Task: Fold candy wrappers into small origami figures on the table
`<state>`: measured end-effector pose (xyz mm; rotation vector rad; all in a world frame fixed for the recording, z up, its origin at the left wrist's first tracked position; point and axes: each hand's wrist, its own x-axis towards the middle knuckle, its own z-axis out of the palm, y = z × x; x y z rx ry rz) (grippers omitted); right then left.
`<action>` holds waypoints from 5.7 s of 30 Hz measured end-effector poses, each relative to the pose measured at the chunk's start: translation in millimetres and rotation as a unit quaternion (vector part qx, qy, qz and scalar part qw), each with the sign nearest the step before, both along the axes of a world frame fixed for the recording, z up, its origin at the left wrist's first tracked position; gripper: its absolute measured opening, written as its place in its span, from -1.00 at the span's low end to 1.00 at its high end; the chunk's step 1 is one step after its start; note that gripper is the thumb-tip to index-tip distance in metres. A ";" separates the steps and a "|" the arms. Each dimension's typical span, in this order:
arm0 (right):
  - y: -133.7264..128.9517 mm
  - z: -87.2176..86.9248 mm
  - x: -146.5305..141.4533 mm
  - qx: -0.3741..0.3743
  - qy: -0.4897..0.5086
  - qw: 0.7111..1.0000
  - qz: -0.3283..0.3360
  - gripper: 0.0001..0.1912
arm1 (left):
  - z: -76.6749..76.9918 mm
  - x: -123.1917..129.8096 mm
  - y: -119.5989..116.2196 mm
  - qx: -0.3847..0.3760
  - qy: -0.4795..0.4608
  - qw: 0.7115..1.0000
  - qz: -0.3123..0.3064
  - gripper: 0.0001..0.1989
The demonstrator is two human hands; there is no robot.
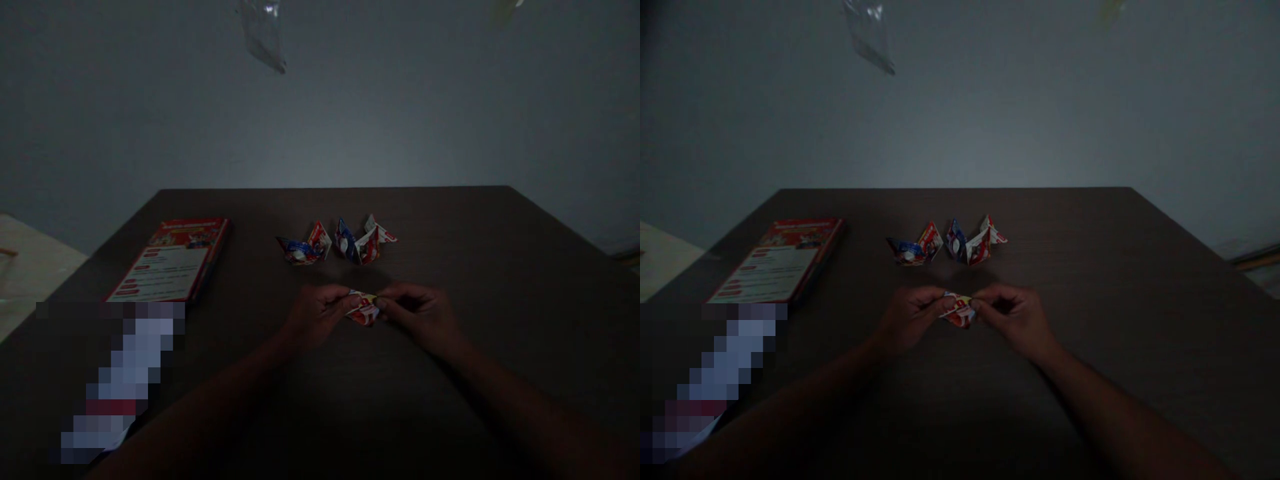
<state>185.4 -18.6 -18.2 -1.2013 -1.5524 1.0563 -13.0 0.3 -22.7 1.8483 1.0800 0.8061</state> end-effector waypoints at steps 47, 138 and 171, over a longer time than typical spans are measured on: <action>-1.8 1.4 -14.2 -0.102 0.112 0.988 -0.017 -0.80 | 7.2 6.8 -13.2 -0.004 -0.024 0.997 0.068 -0.69; 4.1 -5.4 -1.5 -0.322 0.258 0.908 0.069 -0.80 | 0.1 1.7 0.2 0.311 -0.018 0.948 -0.062 -0.88; -10.9 12.2 -8.7 0.121 -0.065 0.990 0.014 -0.90 | 5.8 11.2 -8.2 -0.203 -0.154 0.965 -0.067 -0.75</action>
